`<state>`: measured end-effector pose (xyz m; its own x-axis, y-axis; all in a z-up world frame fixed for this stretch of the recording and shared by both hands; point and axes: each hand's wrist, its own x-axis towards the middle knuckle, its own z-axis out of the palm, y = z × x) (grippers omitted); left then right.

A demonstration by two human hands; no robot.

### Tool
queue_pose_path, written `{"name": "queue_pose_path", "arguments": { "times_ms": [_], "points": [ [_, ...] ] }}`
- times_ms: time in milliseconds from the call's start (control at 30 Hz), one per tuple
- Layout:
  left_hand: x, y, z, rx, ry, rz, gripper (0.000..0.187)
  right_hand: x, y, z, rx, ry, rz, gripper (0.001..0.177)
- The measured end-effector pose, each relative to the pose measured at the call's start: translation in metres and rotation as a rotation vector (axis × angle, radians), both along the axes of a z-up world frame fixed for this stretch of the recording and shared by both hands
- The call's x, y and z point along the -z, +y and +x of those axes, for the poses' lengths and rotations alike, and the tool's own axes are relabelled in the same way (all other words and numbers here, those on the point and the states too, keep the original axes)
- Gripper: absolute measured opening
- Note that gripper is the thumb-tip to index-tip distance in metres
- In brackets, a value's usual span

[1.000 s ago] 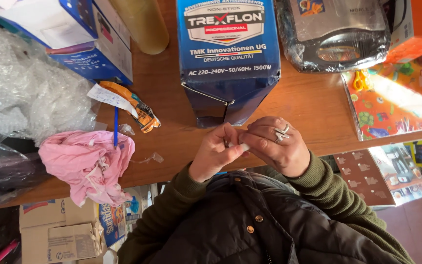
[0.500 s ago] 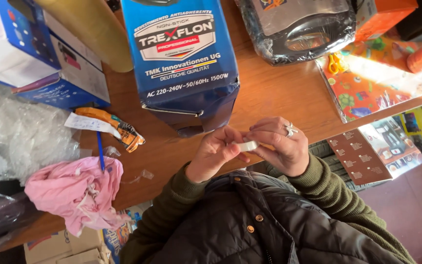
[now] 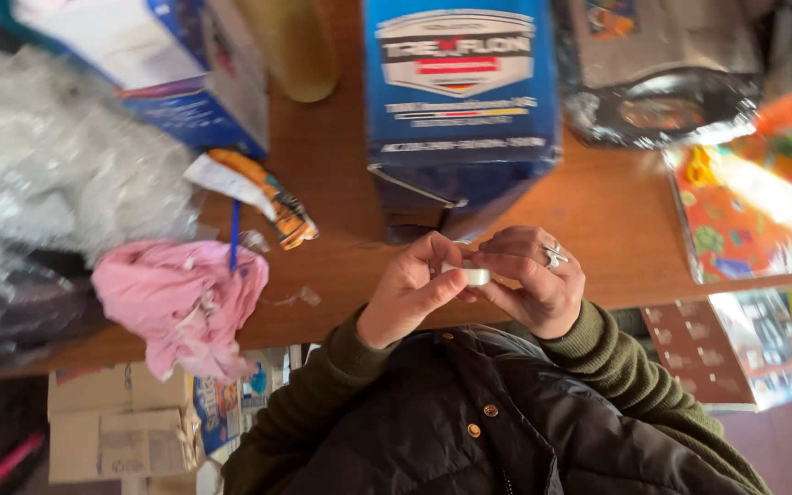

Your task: The person is putting an appliance into a box and sealing it with tape.

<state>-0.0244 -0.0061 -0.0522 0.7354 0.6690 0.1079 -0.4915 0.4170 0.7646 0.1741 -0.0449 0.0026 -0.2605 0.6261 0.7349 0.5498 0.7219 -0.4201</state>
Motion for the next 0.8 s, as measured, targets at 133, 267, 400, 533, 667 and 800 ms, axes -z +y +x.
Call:
{"name": "queue_pose_path", "arguments": {
  "times_ms": [133, 267, 400, 533, 667, 800],
  "points": [
    [-0.004, -0.009, -0.016, -0.185, 0.067, 0.057, 0.028, 0.001, 0.011, -0.019, -0.031, 0.007, 0.002, 0.035],
    [-0.031, -0.016, -0.019, -0.349, 0.146, 0.111, 0.049, 0.006, 0.021, -0.029, -0.055, -0.059, 0.088, 0.037],
    [-0.036, -0.019, -0.017, -0.444, 0.235, 0.224, 0.060, 0.012, 0.028, -0.028, -0.055, -0.086, 0.174, 0.039],
    [-0.049, -0.013, -0.022, -0.534, 0.415, 0.407, 0.054, 0.019, 0.026, -0.014, -0.089, -0.108, 0.170, 0.044],
    [-0.064, -0.003, -0.022, -0.662, 0.723, 0.887, 0.059, 0.033, 0.013, 0.013, -0.167, -0.241, 0.152, 0.035],
    [-0.073, 0.000, -0.010, -0.686, 0.700, 1.066, 0.063, 0.035, 0.006, 0.022, -0.213, -0.219, 0.177, 0.031]
  ]
}}
